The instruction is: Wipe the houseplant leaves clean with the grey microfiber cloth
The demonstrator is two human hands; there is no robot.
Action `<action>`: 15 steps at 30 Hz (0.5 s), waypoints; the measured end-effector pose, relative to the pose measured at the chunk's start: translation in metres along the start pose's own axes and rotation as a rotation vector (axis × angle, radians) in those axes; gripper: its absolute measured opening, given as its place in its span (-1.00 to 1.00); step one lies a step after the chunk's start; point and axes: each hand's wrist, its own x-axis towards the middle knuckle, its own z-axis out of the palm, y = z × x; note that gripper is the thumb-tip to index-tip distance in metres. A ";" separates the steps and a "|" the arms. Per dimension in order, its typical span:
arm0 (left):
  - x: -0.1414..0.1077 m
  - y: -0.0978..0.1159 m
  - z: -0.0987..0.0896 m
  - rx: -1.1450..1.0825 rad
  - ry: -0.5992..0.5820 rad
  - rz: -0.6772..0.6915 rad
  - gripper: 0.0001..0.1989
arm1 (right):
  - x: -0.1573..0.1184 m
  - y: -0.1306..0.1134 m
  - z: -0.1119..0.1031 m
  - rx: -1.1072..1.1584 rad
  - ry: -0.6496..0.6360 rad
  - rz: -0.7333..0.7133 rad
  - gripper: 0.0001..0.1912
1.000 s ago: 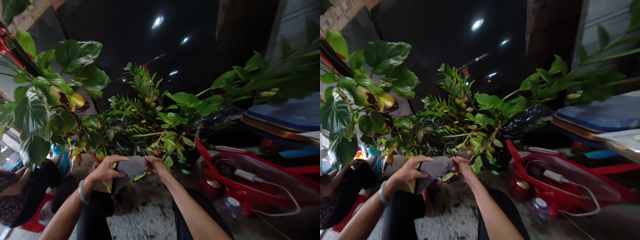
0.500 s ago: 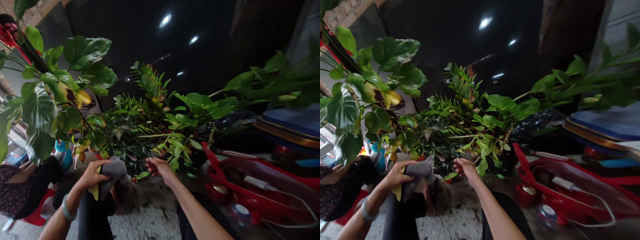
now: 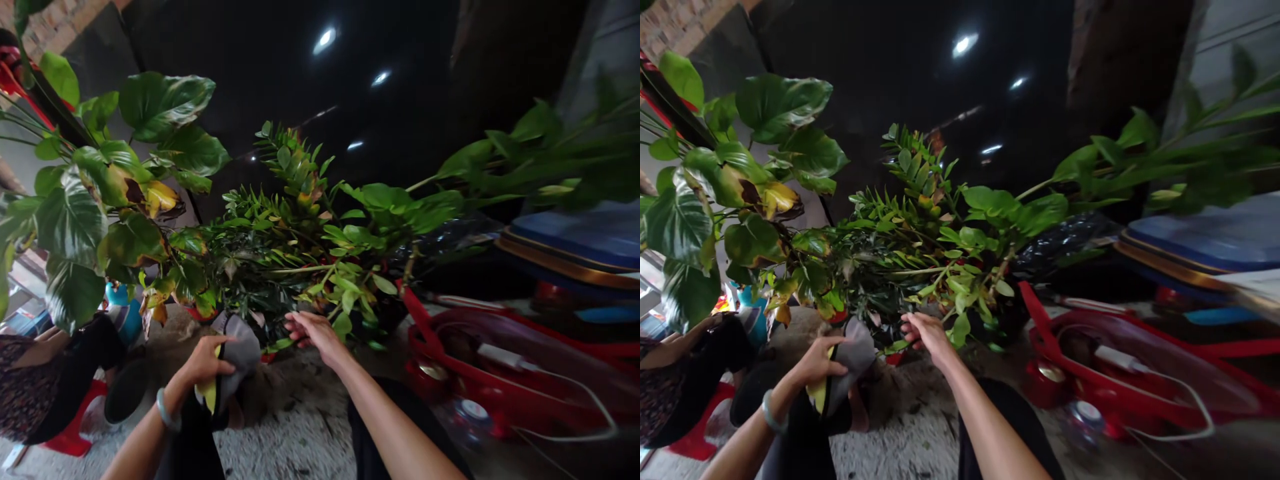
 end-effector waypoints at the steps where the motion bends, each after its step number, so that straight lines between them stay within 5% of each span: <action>1: -0.009 0.006 -0.006 -0.023 0.010 0.018 -0.45 | 0.001 0.000 -0.002 0.004 -0.005 0.002 -0.80; 6: -0.007 0.045 -0.062 -0.130 0.432 0.150 -0.49 | 0.004 -0.001 0.000 0.044 -0.008 0.014 -0.81; 9: 0.012 0.047 -0.057 -0.122 0.567 0.139 -0.46 | 0.003 0.000 0.004 0.068 0.016 0.016 -0.81; 13: 0.006 0.036 -0.017 -0.098 0.191 0.033 -0.45 | 0.000 0.001 0.004 0.064 -0.006 0.007 -0.81; 15: -0.009 0.042 -0.011 -0.095 0.020 0.075 -0.46 | -0.001 0.000 0.001 0.069 -0.034 0.002 -0.80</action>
